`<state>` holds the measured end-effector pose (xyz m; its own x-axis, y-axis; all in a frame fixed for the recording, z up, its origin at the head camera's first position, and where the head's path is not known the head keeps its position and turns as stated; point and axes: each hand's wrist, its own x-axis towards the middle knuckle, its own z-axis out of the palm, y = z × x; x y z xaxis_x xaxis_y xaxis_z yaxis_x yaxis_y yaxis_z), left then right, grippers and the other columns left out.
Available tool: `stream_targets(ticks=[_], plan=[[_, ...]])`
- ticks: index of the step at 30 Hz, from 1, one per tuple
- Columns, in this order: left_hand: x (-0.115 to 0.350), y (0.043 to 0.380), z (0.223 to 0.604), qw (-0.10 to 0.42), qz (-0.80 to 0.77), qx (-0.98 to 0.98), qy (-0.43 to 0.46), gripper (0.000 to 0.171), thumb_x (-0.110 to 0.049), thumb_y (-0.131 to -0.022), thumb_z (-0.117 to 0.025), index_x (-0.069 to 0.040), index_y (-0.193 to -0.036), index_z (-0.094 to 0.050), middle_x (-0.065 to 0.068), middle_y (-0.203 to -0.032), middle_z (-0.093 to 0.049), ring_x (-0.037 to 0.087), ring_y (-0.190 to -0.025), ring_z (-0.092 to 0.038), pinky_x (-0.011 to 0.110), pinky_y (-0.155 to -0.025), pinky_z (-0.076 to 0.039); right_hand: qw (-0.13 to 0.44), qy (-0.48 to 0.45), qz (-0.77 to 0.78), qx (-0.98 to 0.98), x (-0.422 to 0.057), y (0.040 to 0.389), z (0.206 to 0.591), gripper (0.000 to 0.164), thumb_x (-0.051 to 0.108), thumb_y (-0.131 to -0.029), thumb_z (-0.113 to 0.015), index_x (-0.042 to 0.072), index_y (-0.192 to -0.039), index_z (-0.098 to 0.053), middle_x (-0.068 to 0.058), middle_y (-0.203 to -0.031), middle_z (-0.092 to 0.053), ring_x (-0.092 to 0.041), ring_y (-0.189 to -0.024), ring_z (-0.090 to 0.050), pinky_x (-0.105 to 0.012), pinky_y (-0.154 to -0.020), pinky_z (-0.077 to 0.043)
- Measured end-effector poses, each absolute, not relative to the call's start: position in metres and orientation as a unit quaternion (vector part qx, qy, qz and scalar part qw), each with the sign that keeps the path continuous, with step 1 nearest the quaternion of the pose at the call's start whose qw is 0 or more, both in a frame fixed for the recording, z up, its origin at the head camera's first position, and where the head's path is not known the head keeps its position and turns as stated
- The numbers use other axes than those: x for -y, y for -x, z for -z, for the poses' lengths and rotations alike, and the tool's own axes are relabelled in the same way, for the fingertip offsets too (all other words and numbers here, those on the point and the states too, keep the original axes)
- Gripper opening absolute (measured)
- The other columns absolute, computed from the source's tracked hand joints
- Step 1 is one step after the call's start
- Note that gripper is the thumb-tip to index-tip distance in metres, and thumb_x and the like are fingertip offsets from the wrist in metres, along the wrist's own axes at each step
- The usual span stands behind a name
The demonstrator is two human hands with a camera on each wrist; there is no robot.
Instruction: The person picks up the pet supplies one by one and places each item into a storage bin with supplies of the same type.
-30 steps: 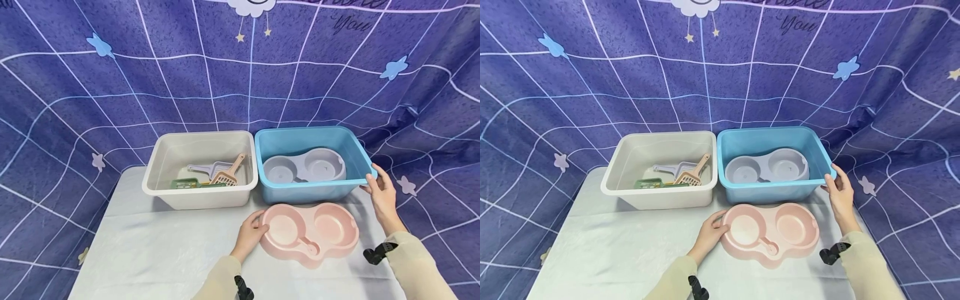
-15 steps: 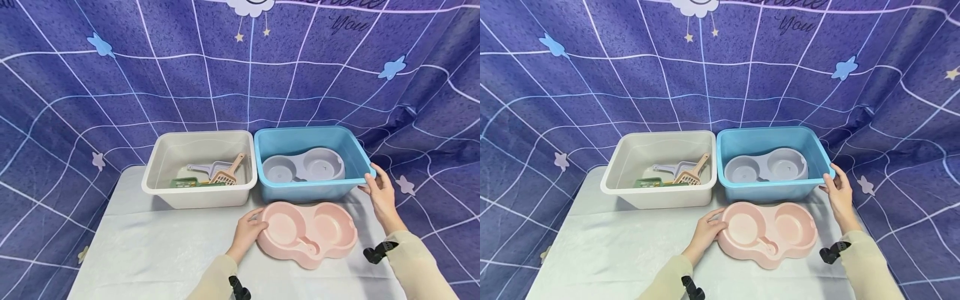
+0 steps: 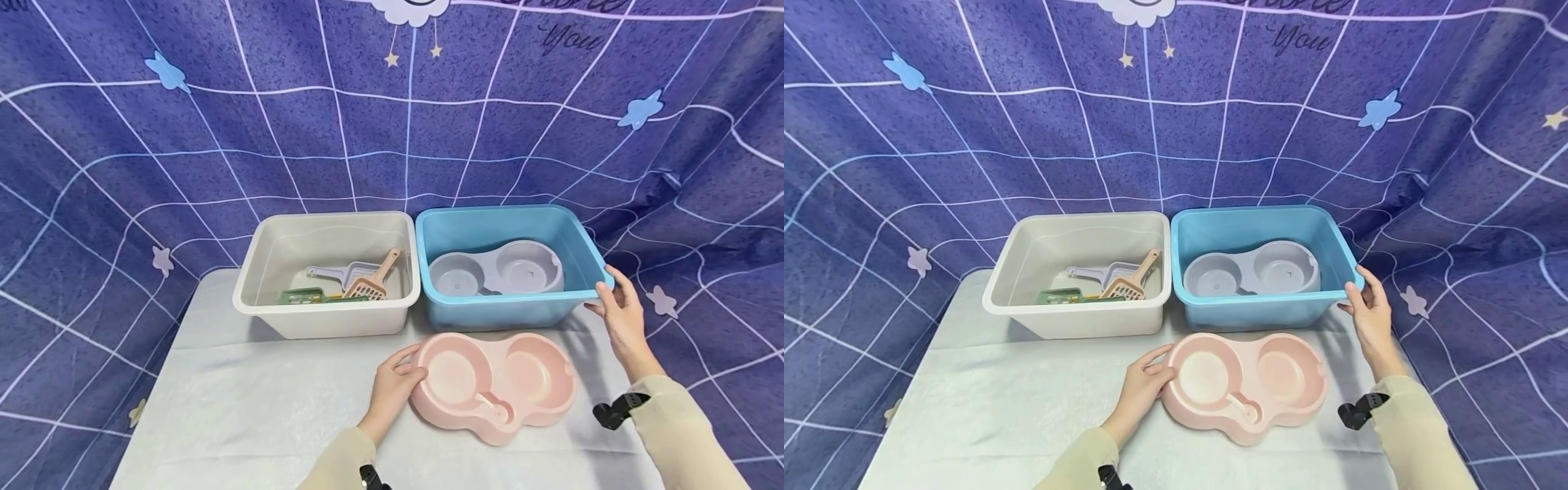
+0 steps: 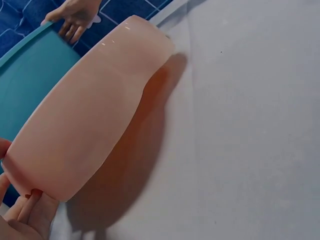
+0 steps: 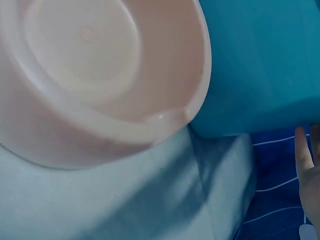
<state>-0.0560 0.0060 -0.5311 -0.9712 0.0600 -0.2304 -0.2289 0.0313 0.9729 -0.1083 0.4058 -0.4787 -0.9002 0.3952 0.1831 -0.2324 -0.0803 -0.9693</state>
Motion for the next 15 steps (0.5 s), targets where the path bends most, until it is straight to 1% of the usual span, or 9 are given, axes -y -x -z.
stream_targets(ticks=[2, 7, 9, 12, 15], plan=[[-0.002, 0.055, 0.529, 0.102, -0.702, -0.702, 0.062, 0.052, -0.005, -0.076, -0.071, -0.009, -0.128, -0.067, 0.015, -0.090, -0.074, 0.016, -0.074, -0.070, 0.022, -0.065, -0.054, 0.215, 0.065, -0.734, 0.640, -0.405, 0.109, 0.479, 0.047, 0.008, -0.099, -0.059, 0.012, -0.144, -0.050, -0.002, -0.110, -0.058, -0.005, -0.090, -0.061, -0.017, -0.069, -0.056], [0.004, 0.055, 0.523, 0.115, -0.724, -0.675, 0.080, 0.056, -0.002, -0.076, -0.071, -0.007, -0.131, -0.065, 0.019, -0.096, -0.073, 0.010, -0.065, -0.065, 0.019, -0.054, -0.051, 0.220, 0.070, -0.737, 0.636, -0.404, 0.111, 0.478, 0.048, 0.009, -0.098, -0.060, 0.009, -0.145, -0.049, -0.003, -0.113, -0.057, -0.005, -0.090, -0.061, -0.017, -0.068, -0.056], [0.005, 0.056, 0.520, 0.124, -0.723, -0.674, 0.093, 0.058, -0.003, -0.075, -0.071, -0.009, -0.132, -0.064, 0.018, -0.098, -0.073, 0.008, -0.062, -0.063, 0.018, -0.051, -0.049, 0.220, 0.077, -0.731, 0.641, -0.404, 0.111, 0.478, 0.048, 0.009, -0.098, -0.060, 0.010, -0.145, -0.049, -0.002, -0.111, -0.057, -0.005, -0.089, -0.061, -0.017, -0.068, -0.055], [0.008, 0.058, 0.516, 0.133, -0.713, -0.680, 0.108, 0.059, -0.006, -0.074, -0.072, -0.012, -0.132, -0.064, 0.016, -0.099, -0.074, 0.007, -0.060, -0.063, 0.017, -0.050, -0.049, 0.219, 0.087, -0.723, 0.649, -0.403, 0.110, 0.478, 0.047, 0.009, -0.099, -0.059, 0.011, -0.145, -0.050, -0.002, -0.110, -0.056, -0.004, -0.087, -0.062, -0.017, -0.067, -0.055], [0.011, 0.059, 0.512, 0.137, -0.704, -0.687, 0.115, 0.058, -0.008, -0.074, -0.073, -0.014, -0.132, -0.065, 0.013, -0.097, -0.075, 0.005, -0.057, -0.060, 0.016, -0.048, -0.047, 0.221, 0.093, -0.716, 0.655, -0.403, 0.110, 0.478, 0.046, 0.009, -0.099, -0.059, 0.012, -0.144, -0.050, -0.003, -0.109, -0.056, -0.004, -0.086, -0.062, -0.016, -0.066, -0.055]])
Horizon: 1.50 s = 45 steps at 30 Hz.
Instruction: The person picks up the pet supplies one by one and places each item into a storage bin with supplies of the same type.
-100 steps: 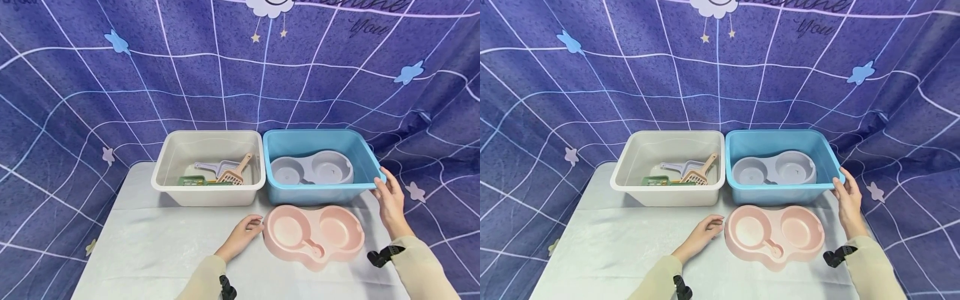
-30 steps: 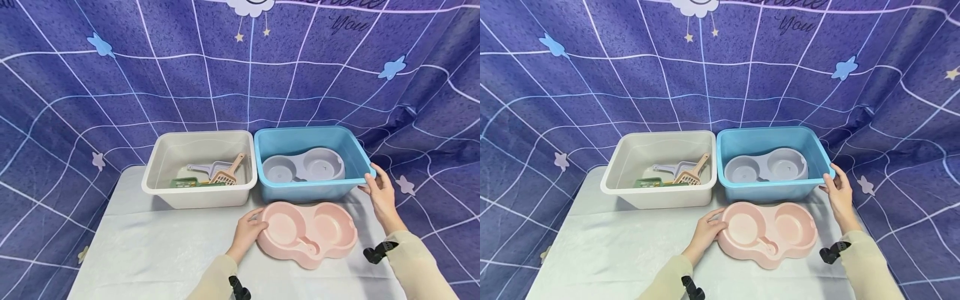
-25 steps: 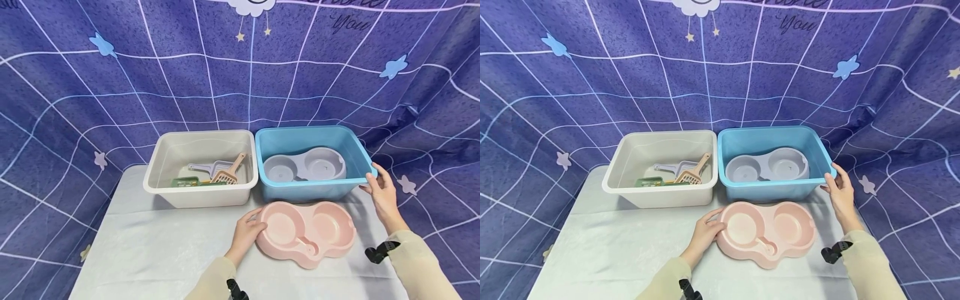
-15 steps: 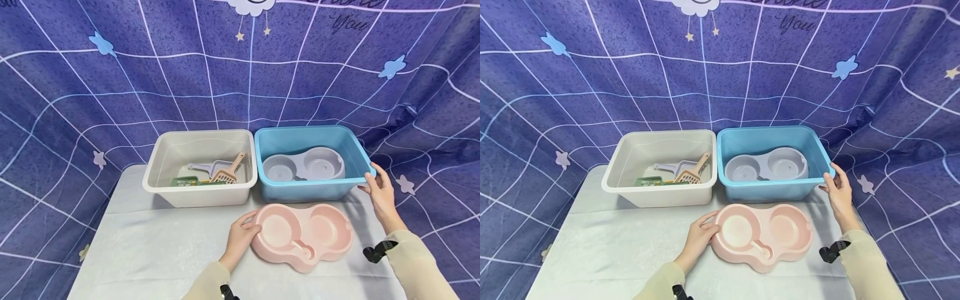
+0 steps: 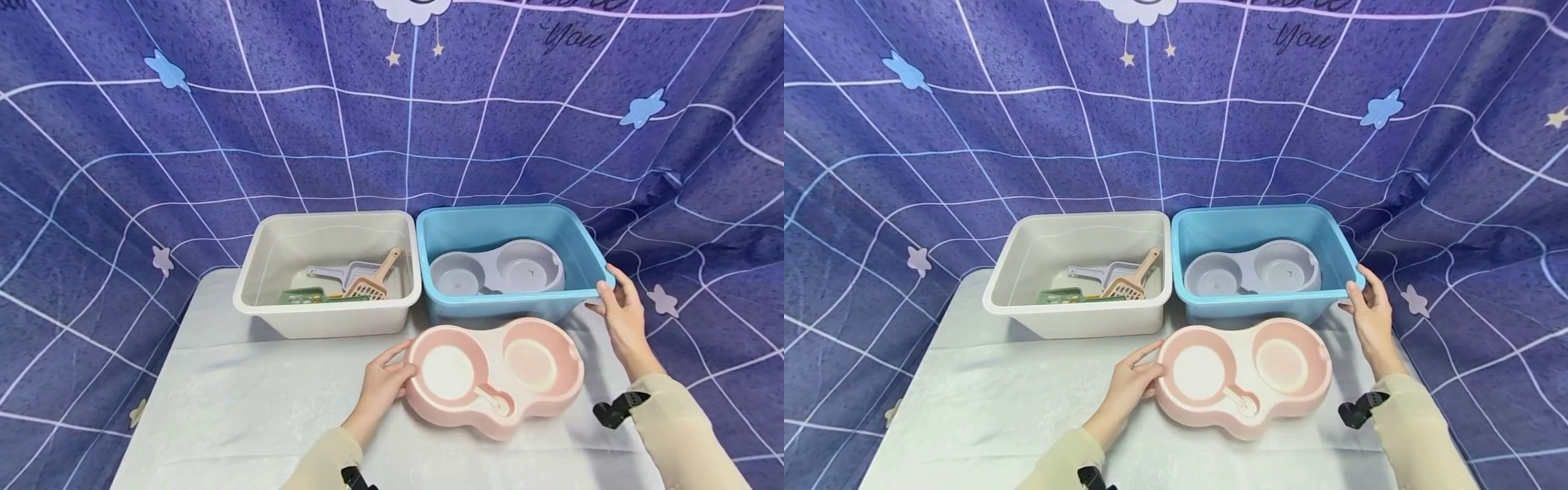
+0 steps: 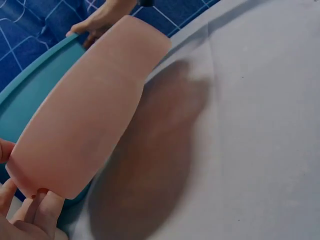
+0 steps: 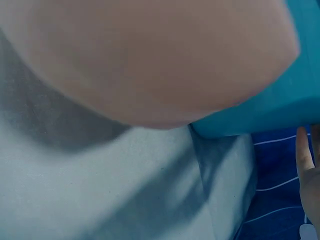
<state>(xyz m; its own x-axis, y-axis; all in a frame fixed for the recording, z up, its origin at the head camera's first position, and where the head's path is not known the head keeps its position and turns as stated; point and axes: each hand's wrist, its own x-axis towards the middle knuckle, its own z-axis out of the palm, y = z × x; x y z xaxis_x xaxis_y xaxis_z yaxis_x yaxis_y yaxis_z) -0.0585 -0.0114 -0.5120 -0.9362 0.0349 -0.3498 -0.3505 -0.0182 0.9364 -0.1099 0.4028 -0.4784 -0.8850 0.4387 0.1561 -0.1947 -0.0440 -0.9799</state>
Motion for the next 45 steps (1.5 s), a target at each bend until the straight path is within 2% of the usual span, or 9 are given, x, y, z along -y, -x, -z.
stream_targets(ticks=[5, 12, 16, 25, 32, 45], plan=[[0.015, 0.058, 0.506, 0.141, -0.707, -0.682, 0.120, 0.057, -0.007, -0.074, -0.073, -0.016, -0.130, -0.067, 0.010, -0.089, -0.075, 0.003, -0.052, -0.053, 0.015, -0.046, -0.044, 0.216, 0.095, -0.709, 0.665, -0.403, 0.111, 0.479, 0.048, 0.012, -0.099, -0.059, 0.012, -0.146, -0.048, -0.001, -0.111, -0.056, -0.003, -0.087, -0.061, -0.015, -0.067, -0.055], [0.022, 0.053, 0.494, 0.140, -0.720, -0.674, 0.087, 0.058, -0.004, -0.076, -0.070, -0.012, -0.133, -0.064, 0.013, -0.091, -0.074, 0.006, -0.056, -0.057, 0.019, -0.052, -0.050, 0.223, 0.088, -0.717, 0.655, -0.403, 0.111, 0.478, 0.044, 0.009, -0.098, -0.060, 0.013, -0.142, -0.053, -0.001, -0.107, -0.059, -0.004, -0.082, -0.063, -0.015, -0.065, -0.054], [0.027, 0.052, 0.487, 0.137, -0.717, -0.678, 0.082, 0.058, -0.003, -0.077, -0.069, -0.010, -0.133, -0.064, 0.011, -0.082, -0.073, 0.005, -0.051, -0.050, 0.018, -0.051, -0.046, 0.223, 0.081, -0.724, 0.648, -0.405, 0.111, 0.478, 0.043, 0.007, -0.098, -0.060, 0.014, -0.140, -0.055, 0.000, -0.107, -0.061, -0.004, -0.083, -0.063, -0.015, -0.064, -0.055], [0.035, 0.055, 0.472, 0.149, -0.716, -0.680, 0.045, 0.058, -0.001, -0.077, -0.066, -0.005, -0.135, -0.060, 0.016, -0.092, -0.074, 0.008, -0.061, -0.060, 0.021, -0.057, -0.052, 0.227, 0.069, -0.721, 0.651, -0.407, 0.113, 0.479, 0.043, 0.007, -0.098, -0.060, 0.011, -0.140, -0.054, -0.003, -0.103, -0.060, -0.005, -0.077, -0.064, -0.015, -0.064, -0.054], [0.042, 0.058, 0.454, 0.136, -0.710, -0.689, 0.049, 0.057, 0.000, -0.077, -0.066, -0.008, -0.133, -0.063, 0.013, -0.087, -0.074, 0.008, -0.056, -0.053, 0.018, -0.053, -0.046, 0.228, 0.066, -0.722, 0.650, -0.407, 0.112, 0.480, 0.043, 0.006, -0.098, -0.059, 0.010, -0.141, -0.054, -0.002, -0.105, -0.060, -0.004, -0.080, -0.064, -0.015, -0.065, -0.055], [0.047, 0.062, 0.430, 0.131, -0.720, -0.679, 0.049, 0.053, -0.002, -0.081, -0.067, -0.013, -0.133, -0.064, 0.014, -0.093, -0.074, 0.009, -0.062, -0.062, 0.020, -0.055, -0.050, 0.219, 0.077, -0.712, 0.663, -0.410, 0.113, 0.482, 0.045, 0.007, -0.099, -0.057, 0.013, -0.143, -0.052, 0.000, -0.108, -0.058, -0.003, -0.085, -0.063, -0.015, -0.066, -0.055]])
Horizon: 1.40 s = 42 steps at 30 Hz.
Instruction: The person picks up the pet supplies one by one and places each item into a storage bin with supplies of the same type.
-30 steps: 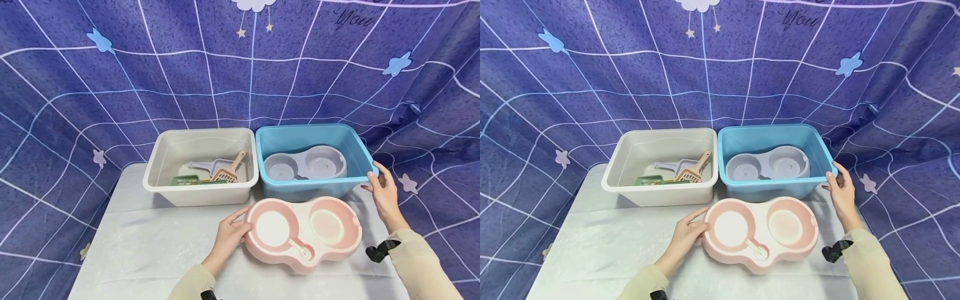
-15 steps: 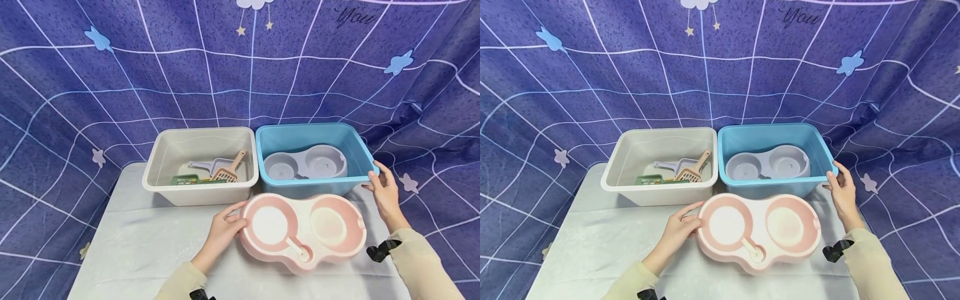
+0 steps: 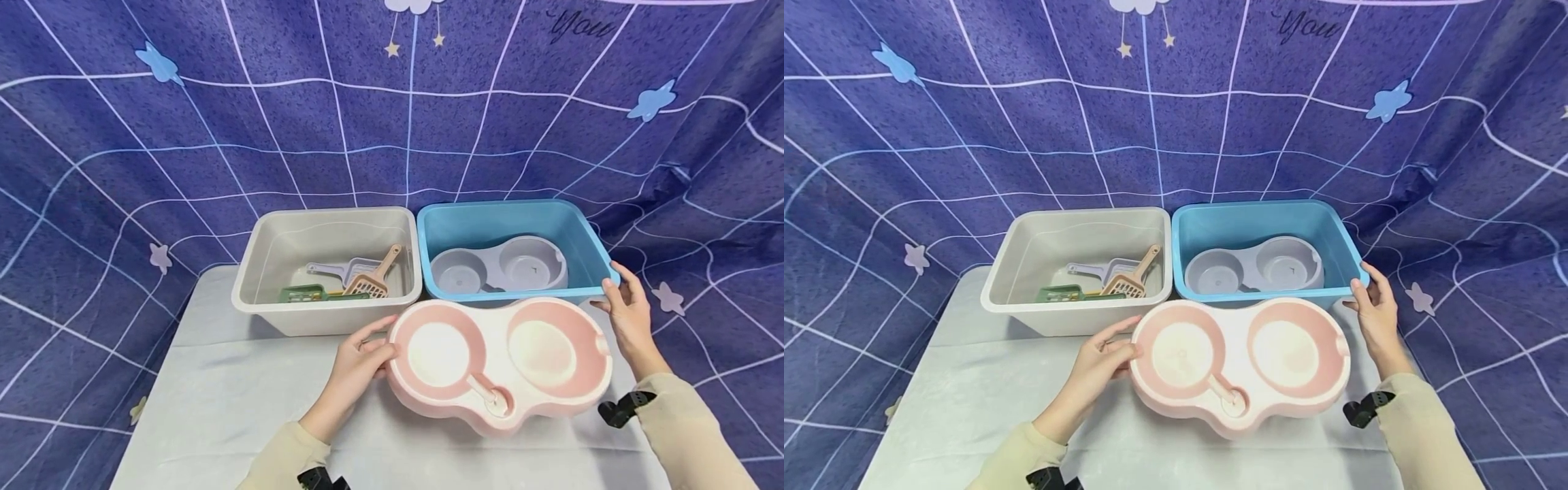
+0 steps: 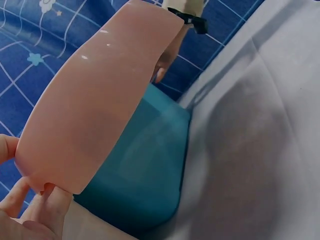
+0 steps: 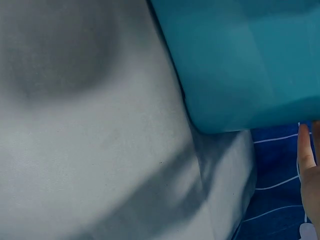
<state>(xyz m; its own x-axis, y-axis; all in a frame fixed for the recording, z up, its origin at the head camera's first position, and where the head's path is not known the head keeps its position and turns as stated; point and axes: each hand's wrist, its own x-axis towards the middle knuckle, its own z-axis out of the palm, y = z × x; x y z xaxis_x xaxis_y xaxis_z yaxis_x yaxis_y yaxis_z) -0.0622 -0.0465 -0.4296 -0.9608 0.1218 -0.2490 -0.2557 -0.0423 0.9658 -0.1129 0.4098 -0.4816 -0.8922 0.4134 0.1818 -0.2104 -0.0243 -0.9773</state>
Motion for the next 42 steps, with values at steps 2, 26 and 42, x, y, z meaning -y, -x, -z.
stream_targets(ticks=[2, 26, 42], plan=[[0.047, 0.062, 0.427, 0.131, -0.720, -0.680, 0.045, 0.053, -0.003, -0.082, -0.067, -0.014, -0.133, -0.064, 0.014, -0.095, -0.074, 0.010, -0.064, -0.064, 0.021, -0.057, -0.052, 0.214, 0.080, -0.716, 0.660, -0.410, 0.113, 0.482, 0.045, 0.006, -0.099, -0.057, 0.014, -0.143, -0.051, 0.000, -0.108, -0.058, -0.004, -0.086, -0.063, -0.015, -0.067, -0.055], [0.062, 0.105, 0.384, 0.065, -0.739, -0.668, 0.061, 0.049, -0.005, -0.085, -0.066, -0.022, -0.131, -0.065, 0.013, -0.099, -0.074, 0.017, -0.074, -0.072, 0.031, -0.068, -0.059, 0.211, 0.073, -0.730, 0.645, -0.408, 0.111, 0.481, 0.044, 0.009, -0.100, -0.056, 0.015, -0.143, -0.051, 0.000, -0.114, -0.056, -0.005, -0.091, -0.061, -0.015, -0.068, -0.054], [0.057, 0.137, 0.364, 0.040, -0.750, -0.660, 0.031, 0.047, -0.008, -0.086, -0.066, -0.021, -0.132, -0.065, 0.011, -0.092, -0.072, 0.017, -0.075, -0.071, 0.031, -0.071, -0.059, 0.221, 0.083, -0.717, 0.655, -0.405, 0.112, 0.481, 0.043, 0.010, -0.100, -0.057, 0.014, -0.143, -0.052, -0.001, -0.113, -0.056, -0.005, -0.089, -0.061, -0.015, -0.068, -0.054]])
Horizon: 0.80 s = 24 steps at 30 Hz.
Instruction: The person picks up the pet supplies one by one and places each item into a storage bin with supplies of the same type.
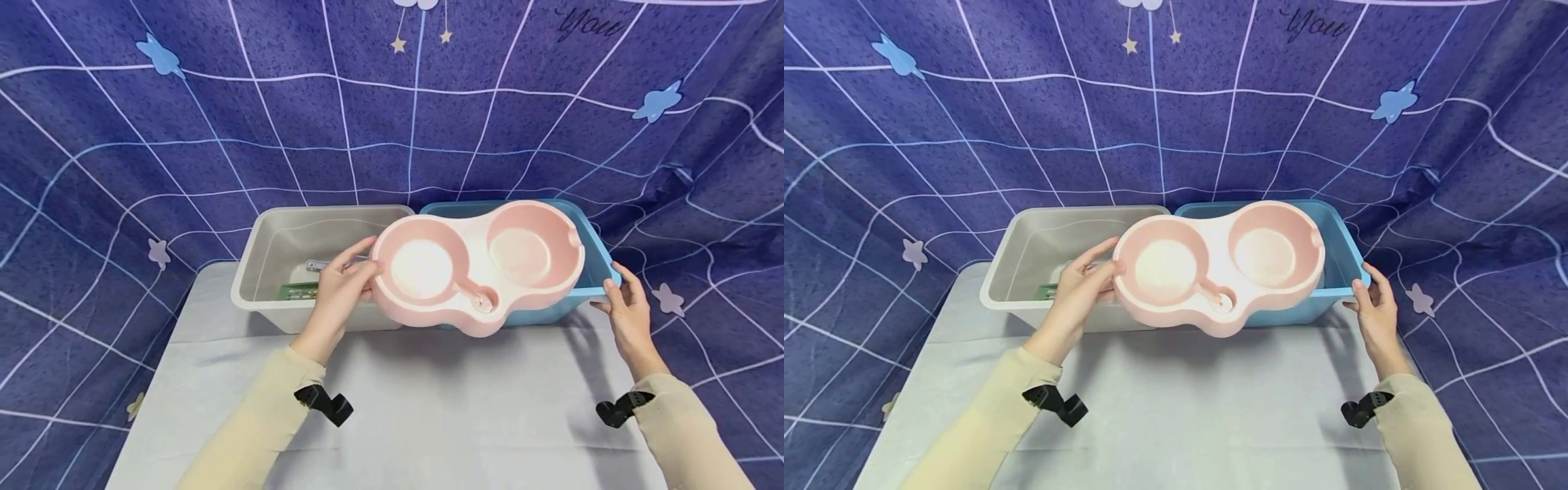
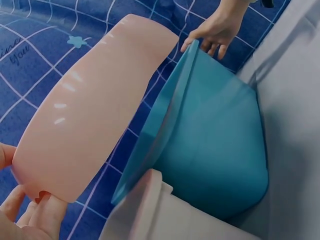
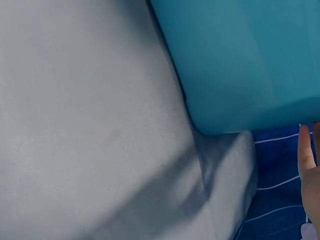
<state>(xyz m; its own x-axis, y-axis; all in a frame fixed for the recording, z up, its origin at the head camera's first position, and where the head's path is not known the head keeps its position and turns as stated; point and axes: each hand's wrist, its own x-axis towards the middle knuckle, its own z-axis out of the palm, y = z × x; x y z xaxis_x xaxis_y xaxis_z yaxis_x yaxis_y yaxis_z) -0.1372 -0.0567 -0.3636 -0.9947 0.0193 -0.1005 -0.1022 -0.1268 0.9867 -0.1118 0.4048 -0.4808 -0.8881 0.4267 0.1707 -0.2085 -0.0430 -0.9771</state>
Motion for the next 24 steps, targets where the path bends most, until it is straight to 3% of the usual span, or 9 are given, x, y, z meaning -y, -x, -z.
stream_targets(ticks=[8, 21, 24], plan=[[0.046, 0.158, 0.353, 0.047, -0.742, -0.667, 0.042, 0.048, -0.011, -0.085, -0.066, -0.026, -0.130, -0.066, 0.011, -0.101, -0.074, 0.013, -0.073, -0.068, 0.026, -0.069, -0.058, 0.222, 0.085, -0.721, 0.651, -0.402, 0.115, 0.481, 0.044, 0.010, -0.100, -0.058, 0.014, -0.143, -0.052, -0.002, -0.112, -0.055, -0.004, -0.086, -0.062, -0.015, -0.067, -0.054], [0.030, 0.186, 0.349, 0.033, -0.753, -0.656, 0.046, 0.045, -0.010, -0.085, -0.067, -0.022, -0.129, -0.068, 0.004, -0.085, -0.072, 0.010, -0.066, -0.064, 0.024, -0.064, -0.056, 0.212, 0.081, -0.718, 0.658, -0.402, 0.115, 0.480, 0.045, 0.011, -0.100, -0.057, 0.015, -0.145, -0.050, -0.001, -0.112, -0.052, -0.004, -0.090, -0.059, -0.014, -0.069, -0.054], [0.025, 0.190, 0.348, 0.033, -0.742, -0.667, 0.051, 0.043, -0.012, -0.085, -0.069, -0.023, -0.127, -0.069, 0.006, -0.089, -0.073, 0.010, -0.069, -0.066, 0.025, -0.067, -0.058, 0.216, 0.081, -0.724, 0.650, -0.403, 0.110, 0.482, 0.045, 0.009, -0.100, -0.056, 0.014, -0.144, -0.050, -0.001, -0.112, -0.052, -0.004, -0.090, -0.059, -0.014, -0.068, -0.054]])
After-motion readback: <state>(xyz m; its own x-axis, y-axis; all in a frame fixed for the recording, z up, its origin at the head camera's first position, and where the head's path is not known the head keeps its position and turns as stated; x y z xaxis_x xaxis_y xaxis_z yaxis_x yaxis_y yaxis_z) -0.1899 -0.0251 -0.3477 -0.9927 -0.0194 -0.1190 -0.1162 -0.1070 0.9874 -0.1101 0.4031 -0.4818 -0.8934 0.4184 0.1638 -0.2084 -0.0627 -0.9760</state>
